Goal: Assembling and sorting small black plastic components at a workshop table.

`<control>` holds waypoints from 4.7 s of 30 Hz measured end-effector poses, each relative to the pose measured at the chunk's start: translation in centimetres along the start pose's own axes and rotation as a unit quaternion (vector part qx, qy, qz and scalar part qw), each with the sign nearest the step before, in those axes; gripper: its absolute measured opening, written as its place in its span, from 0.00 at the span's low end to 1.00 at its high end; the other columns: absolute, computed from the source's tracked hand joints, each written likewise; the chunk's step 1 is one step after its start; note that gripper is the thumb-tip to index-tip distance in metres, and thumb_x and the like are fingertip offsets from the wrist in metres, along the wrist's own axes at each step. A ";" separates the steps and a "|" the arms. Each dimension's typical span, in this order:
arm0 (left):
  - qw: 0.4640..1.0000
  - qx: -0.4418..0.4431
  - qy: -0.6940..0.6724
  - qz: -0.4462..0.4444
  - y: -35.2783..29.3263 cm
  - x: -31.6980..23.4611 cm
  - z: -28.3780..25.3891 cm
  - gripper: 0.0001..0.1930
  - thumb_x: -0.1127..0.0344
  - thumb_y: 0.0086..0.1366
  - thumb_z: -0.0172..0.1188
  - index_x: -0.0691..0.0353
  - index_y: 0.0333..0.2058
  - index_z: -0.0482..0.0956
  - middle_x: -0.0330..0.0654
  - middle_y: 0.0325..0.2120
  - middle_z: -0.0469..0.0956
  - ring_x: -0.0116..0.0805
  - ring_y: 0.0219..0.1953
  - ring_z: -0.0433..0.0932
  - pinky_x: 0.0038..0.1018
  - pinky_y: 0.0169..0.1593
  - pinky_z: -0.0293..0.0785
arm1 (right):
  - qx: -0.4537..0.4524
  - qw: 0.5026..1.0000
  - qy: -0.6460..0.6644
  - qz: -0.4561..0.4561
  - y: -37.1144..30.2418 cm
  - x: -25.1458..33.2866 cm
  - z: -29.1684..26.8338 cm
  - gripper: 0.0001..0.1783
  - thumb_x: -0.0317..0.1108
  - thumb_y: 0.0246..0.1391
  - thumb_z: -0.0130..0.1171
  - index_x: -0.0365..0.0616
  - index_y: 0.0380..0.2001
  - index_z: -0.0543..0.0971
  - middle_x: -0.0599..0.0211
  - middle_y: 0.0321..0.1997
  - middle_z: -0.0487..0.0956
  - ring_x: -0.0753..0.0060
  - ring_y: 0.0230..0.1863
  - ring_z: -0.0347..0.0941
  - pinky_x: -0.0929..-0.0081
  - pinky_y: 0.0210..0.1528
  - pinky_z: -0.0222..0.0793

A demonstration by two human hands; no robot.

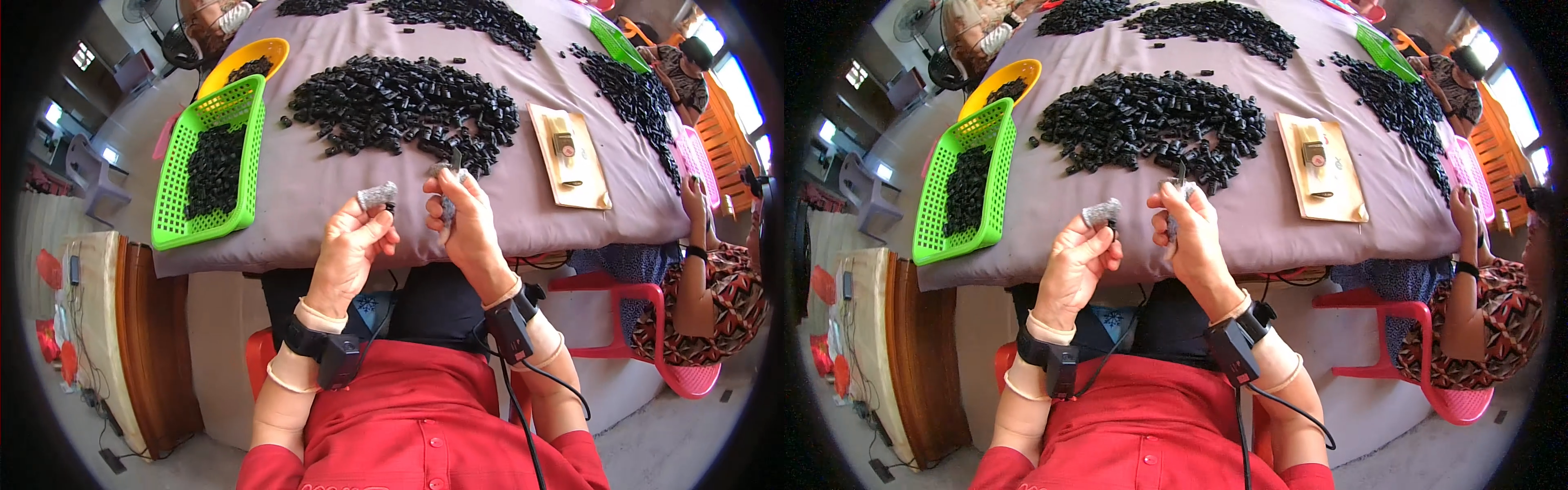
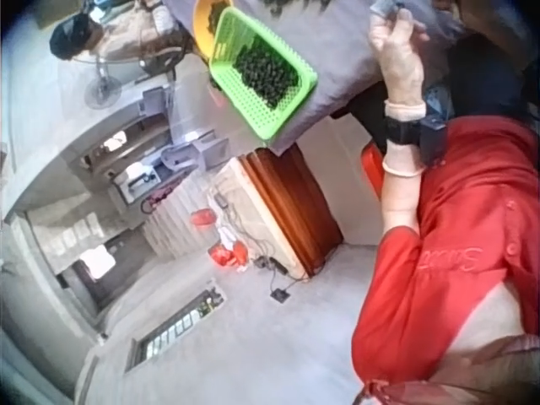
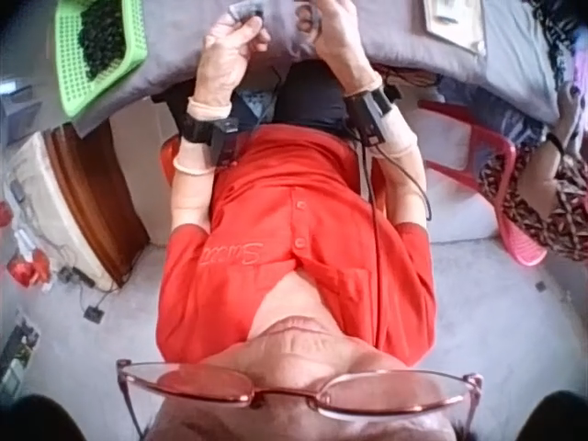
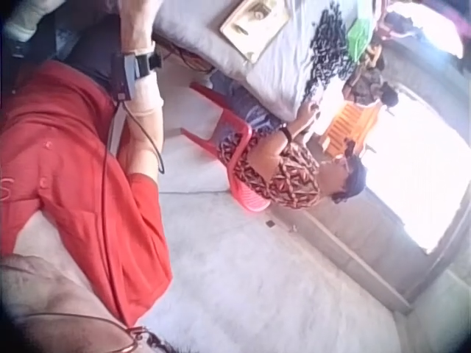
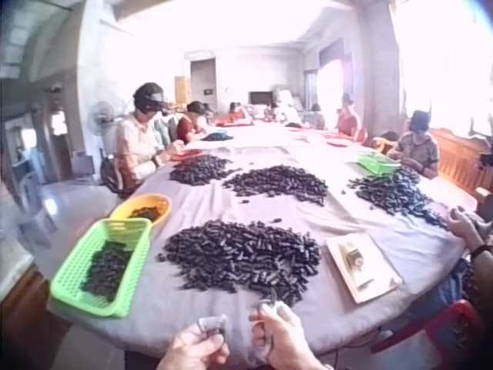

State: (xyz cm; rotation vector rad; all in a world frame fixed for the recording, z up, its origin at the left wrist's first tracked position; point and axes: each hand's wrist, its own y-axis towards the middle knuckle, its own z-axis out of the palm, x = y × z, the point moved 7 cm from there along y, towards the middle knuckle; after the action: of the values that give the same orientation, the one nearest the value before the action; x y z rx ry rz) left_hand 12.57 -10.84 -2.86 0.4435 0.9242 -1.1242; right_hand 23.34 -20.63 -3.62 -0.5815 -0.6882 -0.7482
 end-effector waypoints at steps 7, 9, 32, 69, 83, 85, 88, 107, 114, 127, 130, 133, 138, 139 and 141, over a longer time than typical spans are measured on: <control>0.998 -0.017 -0.062 -0.022 -0.6 0.1 -0.6 0.12 0.74 0.59 0.53 0.63 0.43 0.73 0.37 0.28 0.74 0.27 0.29 0.73 0.21 0.33 0.71 | 0.034 0.990 -0.135 -0.015 -1.5 -0.5 1.7 0.09 0.37 0.55 0.52 0.44 0.30 0.67 0.77 0.19 0.65 0.89 0.15 0.54 0.88 0.13 0.47; 0.997 -0.028 -0.066 -0.015 -0.9 -0.2 -1.0 0.12 0.74 0.59 0.53 0.63 0.43 0.73 0.37 0.28 0.74 0.27 0.30 0.74 0.21 0.33 0.72 | 0.046 0.983 -0.175 -0.031 -2.9 -0.4 1.9 0.08 0.35 0.54 0.53 0.44 0.32 0.68 0.78 0.21 0.67 0.90 0.15 0.54 0.89 0.13 0.48; 0.996 -0.010 0.082 0.034 -3.4 -2.1 2.9 0.15 0.79 0.52 0.60 0.65 0.40 0.71 0.37 0.30 0.75 0.22 0.30 0.73 0.17 0.34 0.72 | 0.132 0.980 -0.146 -0.007 -4.9 1.0 2.6 0.13 0.30 0.49 0.58 0.43 0.39 0.70 0.73 0.33 0.74 0.87 0.27 0.67 0.89 0.22 0.61; 0.996 -0.018 -0.078 -0.050 -1.8 -0.8 1.7 0.15 0.71 0.62 0.49 0.61 0.48 0.69 0.43 0.30 0.76 0.29 0.27 0.76 0.20 0.28 0.72 | 0.118 0.982 -0.140 -0.055 -4.8 0.6 2.4 0.12 0.30 0.51 0.56 0.44 0.40 0.69 0.78 0.32 0.71 0.91 0.27 0.61 0.91 0.26 0.56; 0.993 -0.029 -0.113 -0.033 -1.7 -0.7 0.9 0.14 0.71 0.63 0.47 0.60 0.48 0.69 0.41 0.29 0.76 0.28 0.26 0.73 0.20 0.27 0.70 | 0.172 0.883 -0.383 -0.211 -5.7 2.0 4.3 0.10 0.29 0.52 0.51 0.36 0.38 0.73 0.67 0.22 0.66 0.76 0.23 0.60 0.79 0.27 0.58; 0.994 -0.021 -0.107 -0.022 -2.0 -1.1 1.1 0.14 0.71 0.64 0.47 0.61 0.48 0.69 0.39 0.27 0.75 0.27 0.25 0.73 0.20 0.26 0.69 | 0.185 0.850 -0.422 -0.255 -6.0 2.3 4.8 0.09 0.28 0.51 0.51 0.35 0.36 0.73 0.63 0.21 0.64 0.72 0.21 0.60 0.77 0.25 0.58; 0.996 0.004 -0.088 -0.032 -2.4 -1.3 1.8 0.14 0.70 0.64 0.47 0.61 0.49 0.68 0.38 0.26 0.74 0.26 0.24 0.73 0.20 0.26 0.69 | 0.194 0.830 -0.447 -0.271 -6.2 2.3 4.8 0.08 0.26 0.49 0.52 0.35 0.34 0.73 0.61 0.21 0.65 0.67 0.19 0.60 0.73 0.22 0.57; 0.997 -0.008 -0.066 -0.031 -3.1 -1.6 1.3 0.13 0.68 0.63 0.49 0.59 0.47 0.69 0.36 0.23 0.73 0.24 0.22 0.71 0.17 0.24 0.65 | 0.208 0.805 -0.479 -0.282 -6.8 2.4 5.6 0.04 0.26 0.47 0.54 0.38 0.27 0.71 0.61 0.20 0.64 0.60 0.18 0.62 0.69 0.21 0.58; 0.997 -0.002 -0.068 -0.032 -3.0 -1.3 1.2 0.13 0.69 0.63 0.49 0.57 0.47 0.70 0.36 0.24 0.72 0.23 0.22 0.69 0.16 0.23 0.63 | 0.215 0.803 -0.483 -0.273 -6.5 2.1 5.3 0.05 0.26 0.47 0.54 0.37 0.24 0.70 0.60 0.19 0.64 0.58 0.18 0.62 0.68 0.21 0.57; 0.998 -0.003 -0.066 -0.020 -3.0 -1.3 1.1 0.12 0.68 0.62 0.51 0.57 0.46 0.71 0.35 0.24 0.73 0.22 0.22 0.69 0.16 0.24 0.64 | 0.213 0.816 -0.465 -0.268 -6.6 2.1 5.5 0.06 0.25 0.46 0.54 0.36 0.22 0.68 0.59 0.19 0.65 0.57 0.19 0.63 0.68 0.21 0.57; 0.998 -0.003 -0.066 -0.024 -3.1 -1.3 1.0 0.12 0.69 0.62 0.51 0.57 0.45 0.71 0.35 0.24 0.73 0.22 0.22 0.70 0.16 0.24 0.65 | 0.220 0.807 -0.474 -0.275 -6.6 2.1 5.6 0.06 0.25 0.46 0.54 0.37 0.22 0.69 0.59 0.19 0.64 0.57 0.19 0.62 0.68 0.21 0.57; 0.998 -0.010 -0.064 -0.025 -3.0 -1.2 0.6 0.12 0.68 0.62 0.51 0.57 0.45 0.71 0.34 0.24 0.74 0.22 0.22 0.70 0.16 0.25 0.65 | 0.220 0.806 -0.476 -0.273 -6.6 1.8 5.6 0.06 0.25 0.46 0.55 0.37 0.22 0.69 0.59 0.18 0.64 0.57 0.19 0.62 0.68 0.21 0.57; 0.998 0.000 -0.054 -0.031 -3.1 -1.2 0.5 0.12 0.67 0.61 0.52 0.57 0.44 0.72 0.35 0.26 0.74 0.24 0.23 0.70 0.17 0.26 0.63 | 0.216 0.803 -0.485 -0.272 -6.6 1.8 5.6 0.06 0.26 0.46 0.55 0.37 0.22 0.68 0.59 0.19 0.64 0.56 0.19 0.63 0.67 0.21 0.57; 0.998 0.000 -0.054 -0.031 -3.1 -1.2 0.4 0.12 0.67 0.61 0.52 0.57 0.44 0.72 0.35 0.26 0.74 0.24 0.23 0.70 0.18 0.26 0.63 | 0.215 0.805 -0.482 -0.270 -6.6 1.8 5.7 0.06 0.26 0.46 0.55 0.37 0.22 0.68 0.59 0.19 0.65 0.56 0.19 0.63 0.67 0.21 0.58; 0.998 0.003 -0.048 -0.034 -3.1 -1.2 0.4 0.12 0.67 0.61 0.53 0.57 0.44 0.72 0.35 0.26 0.74 0.24 0.23 0.70 0.17 0.26 0.64 | 0.212 0.807 -0.476 -0.277 -6.5 1.7 5.7 0.06 0.26 0.46 0.55 0.37 0.22 0.68 0.58 0.19 0.65 0.55 0.20 0.63 0.67 0.21 0.58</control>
State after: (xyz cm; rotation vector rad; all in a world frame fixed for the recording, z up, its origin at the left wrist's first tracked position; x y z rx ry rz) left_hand 9.77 -11.68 -1.24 0.3616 0.8580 -1.2005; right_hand 17.26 -21.35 2.74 -0.3005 -1.9762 -0.7736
